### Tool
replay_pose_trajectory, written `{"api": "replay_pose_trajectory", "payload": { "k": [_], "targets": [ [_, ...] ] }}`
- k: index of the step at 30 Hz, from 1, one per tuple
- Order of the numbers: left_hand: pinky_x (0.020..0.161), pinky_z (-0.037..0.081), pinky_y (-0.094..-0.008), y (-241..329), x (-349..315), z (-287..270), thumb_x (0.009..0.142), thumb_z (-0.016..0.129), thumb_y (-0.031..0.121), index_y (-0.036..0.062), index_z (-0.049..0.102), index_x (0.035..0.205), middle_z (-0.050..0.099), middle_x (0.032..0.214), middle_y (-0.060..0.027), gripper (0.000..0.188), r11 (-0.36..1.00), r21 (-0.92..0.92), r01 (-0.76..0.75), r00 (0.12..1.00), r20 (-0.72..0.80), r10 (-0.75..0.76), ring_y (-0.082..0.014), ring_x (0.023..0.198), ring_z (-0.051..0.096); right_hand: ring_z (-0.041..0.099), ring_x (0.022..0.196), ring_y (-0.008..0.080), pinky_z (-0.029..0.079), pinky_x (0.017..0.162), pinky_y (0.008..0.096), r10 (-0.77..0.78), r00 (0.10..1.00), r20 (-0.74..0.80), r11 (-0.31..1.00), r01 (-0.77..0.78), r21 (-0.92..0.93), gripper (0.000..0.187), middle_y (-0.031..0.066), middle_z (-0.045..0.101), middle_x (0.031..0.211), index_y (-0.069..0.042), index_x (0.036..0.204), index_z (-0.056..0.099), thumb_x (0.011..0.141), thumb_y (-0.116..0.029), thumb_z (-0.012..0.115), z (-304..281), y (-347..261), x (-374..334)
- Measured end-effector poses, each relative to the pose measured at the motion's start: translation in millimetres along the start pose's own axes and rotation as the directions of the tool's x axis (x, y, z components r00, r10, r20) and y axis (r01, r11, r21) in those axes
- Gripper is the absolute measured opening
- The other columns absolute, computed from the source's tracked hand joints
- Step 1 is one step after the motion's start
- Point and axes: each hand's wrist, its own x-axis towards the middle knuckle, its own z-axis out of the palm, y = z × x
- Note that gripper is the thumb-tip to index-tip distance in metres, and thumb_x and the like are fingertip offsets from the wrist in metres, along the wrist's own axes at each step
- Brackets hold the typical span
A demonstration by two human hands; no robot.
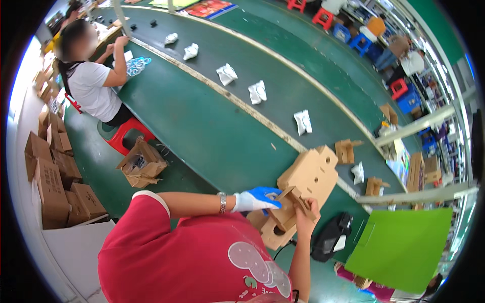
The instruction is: Folding cardboard packaging components at an assembly station.
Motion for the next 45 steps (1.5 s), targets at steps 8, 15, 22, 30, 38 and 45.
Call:
{"api": "replay_pose_trajectory", "payload": {
  "k": [8, 15, 22, 30, 38, 45],
  "targets": [
    [0.08, 0.057, -0.0333, 44.7, 49.6, -112.0, 0.093, 0.067, 0.031, 0.0043, 0.048, 0.14, 0.059, 0.129, -0.0056, 0.057, 0.972, -0.079, -0.221, 0.896, -0.411, 0.17, -0.0171, 0.112, 0.059, 0.04, 0.136, 0.0297, 0.03, 0.115, 0.0431, 0.096, 0.985, -0.146, 0.903, -0.025, 0.43, 0.066, 0.0207, 0.041, 0.145, 0.006, 0.143, 0.033, 0.091, -0.014, 0.069, -0.7, 26.9, -15.1],
    [0.082, 0.055, -0.038, 122.1, 204.8, -199.8, 0.093, 0.064, 0.04, 0.0112, 0.059, 0.13, 0.063, 0.12, -0.0056, 0.047, 0.96, -0.017, -0.278, 0.755, -0.622, 0.208, -0.0205, 0.107, 0.061, 0.038, 0.133, 0.0368, 0.031, 0.112, 0.0454, 0.28, 0.939, -0.198, 0.959, -0.263, 0.11, 0.085, 0.0255, 0.039, 0.143, 0.009, 0.142, 0.034, 0.079, -0.023, 0.082, 18.8, 91.0, -84.0],
    [0.105, 0.042, -0.0442, 107.7, 257.0, -234.8, 0.087, 0.058, 0.06, 0.0047, 0.044, 0.142, 0.046, 0.141, -0.0267, 0.079, 0.907, 0.42, 0.043, 0.496, -0.797, 0.345, -0.0396, 0.129, 0.047, 0.04, 0.135, 0.0378, 0.035, 0.111, 0.0413, 0.267, 0.964, -0.009, 0.958, -0.264, 0.113, 0.091, 0.0293, 0.031, 0.15, 0.011, 0.146, 0.026, 0.079, -0.017, 0.081, 39.3, 80.8, -91.9],
    [0.118, 0.025, -0.0365, 16.7, 105.9, -107.7, 0.097, 0.052, 0.049, 0.0026, 0.032, 0.15, 0.03, 0.157, -0.0202, 0.073, 0.876, 0.482, -0.003, 0.653, -0.663, 0.367, -0.0314, 0.146, 0.028, 0.048, 0.129, 0.031, 0.039, 0.107, 0.0374, 0.377, 0.926, -0.02, 0.884, -0.354, 0.305, 0.063, 0.0274, 0.047, 0.141, 0.011, 0.137, 0.045, 0.085, -0.01, 0.073, 14.2, 87.9, -108.8],
    [0.107, 0.042, -0.0365, -38.9, 2.8, 63.7, 0.092, 0.063, 0.05, -0.0012, 0.043, 0.141, 0.054, 0.137, -0.02, 0.073, 0.933, 0.356, -0.061, 0.925, -0.33, 0.186, -0.0328, 0.126, 0.054, 0.055, 0.103, 0.0253, 0.045, 0.091, 0.0371, 0.228, 0.928, -0.295, 0.921, -0.108, 0.374, 0.036, 0.017, 0.055, 0.113, 0.006, 0.119, 0.049, 0.092, -0.011, 0.066, 14.3, -4.7, -98.7],
    [0.088, 0.047, -0.0359, 2.0, -5.7, 77.5, 0.089, 0.067, 0.053, -0.003, 0.058, 0.116, 0.065, 0.101, -0.0173, 0.062, 0.894, 0.409, -0.183, 0.838, -0.411, 0.36, -0.0255, 0.096, 0.062, 0.055, 0.098, 0.0236, 0.045, 0.088, 0.0362, 0.091, 0.964, -0.248, 0.892, 0.032, 0.451, 0.031, 0.014, 0.056, 0.105, 0.005, 0.113, 0.05, 0.097, -0.019, 0.062, 23.7, -40.6, -87.6]
  ]
}}
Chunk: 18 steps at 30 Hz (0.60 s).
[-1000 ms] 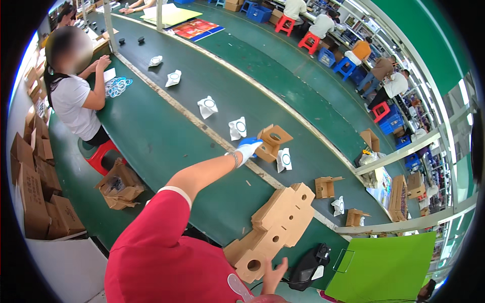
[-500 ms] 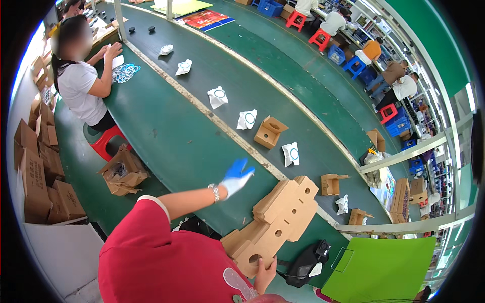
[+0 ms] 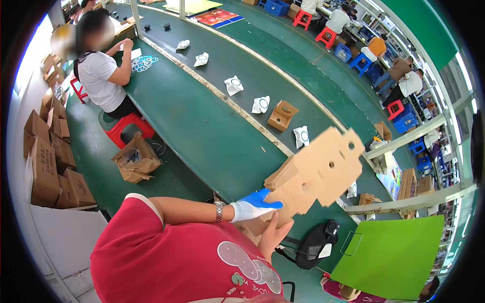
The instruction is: Folding cardboard packaging components at an assembly station.
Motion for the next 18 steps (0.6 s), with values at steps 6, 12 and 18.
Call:
{"api": "replay_pose_trajectory", "payload": {
  "k": [6, 12, 18],
  "targets": [
    [0.069, 0.048, -0.0278, 37.7, -19.9, -3.3, 0.099, 0.057, 0.04, 0.003, 0.068, 0.092, 0.062, 0.073, -0.0007, 0.039, 0.863, -0.416, 0.287, 0.935, 0.318, -0.158, -0.0078, 0.074, 0.058, 0.042, 0.054, 0.0077, 0.034, 0.05, 0.0256, 0.42, 0.792, 0.443, 0.685, -0.597, 0.418, 0.033, -0.003, 0.046, 0.066, -0.011, 0.082, 0.054, 0.1, -0.039, 0.056, -6.1, 14.8, 37.4],
    [0.105, 0.044, -0.0387, 41.3, 3.2, -51.8, 0.103, 0.035, 0.054, 0.0047, 0.041, 0.146, 0.053, 0.14, -0.0141, 0.065, 0.796, -0.592, 0.129, 0.95, 0.304, 0.073, -0.0256, 0.123, 0.057, 0.023, 0.042, 0.0079, 0.017, 0.041, 0.0257, 0.417, 0.688, 0.595, 0.537, -0.714, 0.45, 0.042, -0.0065, 0.029, 0.052, -0.014, 0.072, 0.046, 0.099, -0.045, 0.054, -17.2, -50.8, 62.1],
    [0.096, 0.052, -0.0383, 101.7, 19.2, -115.2, 0.1, 0.053, 0.035, -0.001, 0.053, 0.131, 0.063, 0.125, -0.013, 0.048, 0.645, -0.759, -0.096, 0.985, 0.02, 0.17, -0.0246, 0.113, 0.063, 0.04, 0.051, 0.0135, 0.034, 0.05, 0.0259, 0.175, 0.441, 0.881, 0.706, -0.679, 0.2, 0.048, 0.001, 0.05, 0.061, -0.005, 0.1, 0.056, 0.102, -0.052, 0.045, -9.9, -85.9, 36.5]
  ]
}}
